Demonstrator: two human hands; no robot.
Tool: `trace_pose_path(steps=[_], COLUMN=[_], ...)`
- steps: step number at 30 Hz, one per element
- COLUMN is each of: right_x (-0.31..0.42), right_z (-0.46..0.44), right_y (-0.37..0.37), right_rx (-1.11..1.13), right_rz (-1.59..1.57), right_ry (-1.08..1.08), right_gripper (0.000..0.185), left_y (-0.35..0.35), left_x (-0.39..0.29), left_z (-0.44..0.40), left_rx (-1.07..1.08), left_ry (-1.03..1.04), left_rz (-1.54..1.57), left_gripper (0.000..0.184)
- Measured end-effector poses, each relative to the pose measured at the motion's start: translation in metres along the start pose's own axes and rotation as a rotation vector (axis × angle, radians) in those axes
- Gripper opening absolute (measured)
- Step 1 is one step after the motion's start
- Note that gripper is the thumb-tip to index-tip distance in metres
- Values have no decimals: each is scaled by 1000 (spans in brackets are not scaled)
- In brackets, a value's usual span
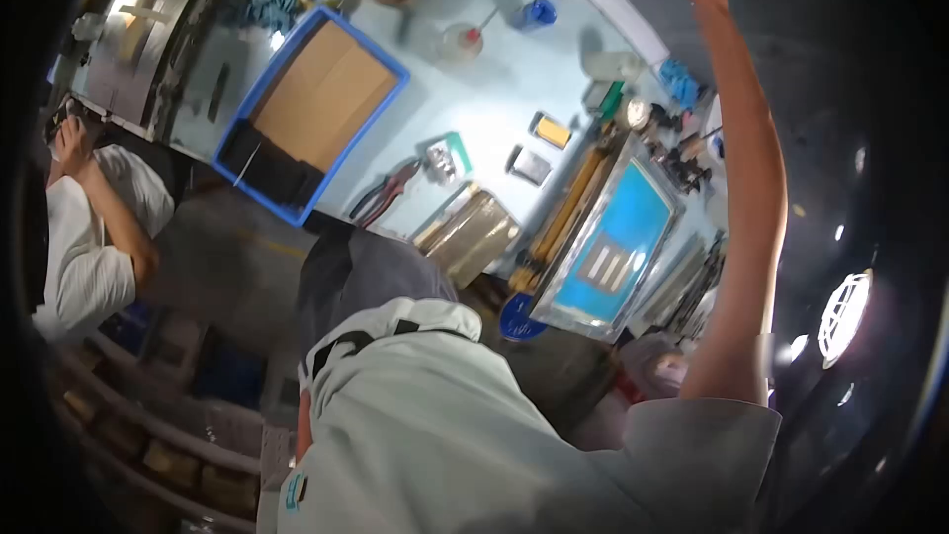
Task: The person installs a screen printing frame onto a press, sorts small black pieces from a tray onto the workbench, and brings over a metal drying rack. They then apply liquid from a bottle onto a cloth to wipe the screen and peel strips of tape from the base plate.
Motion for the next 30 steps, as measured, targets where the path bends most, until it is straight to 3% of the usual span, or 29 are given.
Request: trace_pose_path(steps=[1,3,4,5,6,7,8,9,10,11,13,17,18,19,21,22,25,27,30], right_x=[-10,-31,-71,-89,-88,-138,-122,-140,-141,-171,-202,-261,-256,-262,-271,-273,-277,-270,-256], right_z=[35,152,210,267,332,397,458,519,572,627,701,726,708,698,686,687,689,692,689], right_y=[24,76,95,124,144,155,184,197,206,217,228,253,258,263,269,269,268,274,279], right_rx=[49,368,655,460,581,553,331,338,326,238,24,-158,-144,-209,-177,-168,-205,-261,-318], right_rz=[-109,-46,-347,-210,-138,-308,-479,-623,-728,-610,-708,-1065,-1208,-1318,-1379,-1366,-1243,-1146,-1077], right_ry=[33,113,47,493,400,365,916,1042,1192,1340,1575,1266,1173,1251,1163,1191,1138,1077,1028], right_gripper=[52,48,45,46,49,45,41,42,50,62,96,95,85,72,61,57,49,50,50], left_y=[-10,-26,-35,-49,-64,-78,-90,-101,-108,-111,-109,-98,-98,-101,-111,-117,-119,-123,-129], left_x=[-7,-22,-30,-42,-62,-82,-106,-129,-150,-167,-189,-179,-176,-181,-187,-180,-177,-173,-184], left_z=[-10,-28,-38,-44,-46,-46,-44,-38,-34,-30,-24,-37,-40,-41,-38,-51,-85,-91,-87], left_rx=[-12,-22,-24,-35,-33,-22,-11,7,44,77,155,316,312,295,265,335,274,384,425], left_ry=[3,9,8,10,-4,-16,-23,-23,-6,17,70,124,117,96,50,71,27,159,210], left_rz=[9,36,90,150,295,441,581,700,725,731,664,510,500,494,474,576,515,681,503], left_gripper=[34,35,35,32,29,27,26,26,26,27,27,27,28,28,29,29,31,32,32])
Point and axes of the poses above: each hand's wrist, its own z-axis away from the middle knuckle, its own y-axis out of the palm, x = y × z, the point moved 3 cm from there along -z, towards the middle knuckle, and after that the axes turned 5 degrees about -z, right-handed, at the moved point
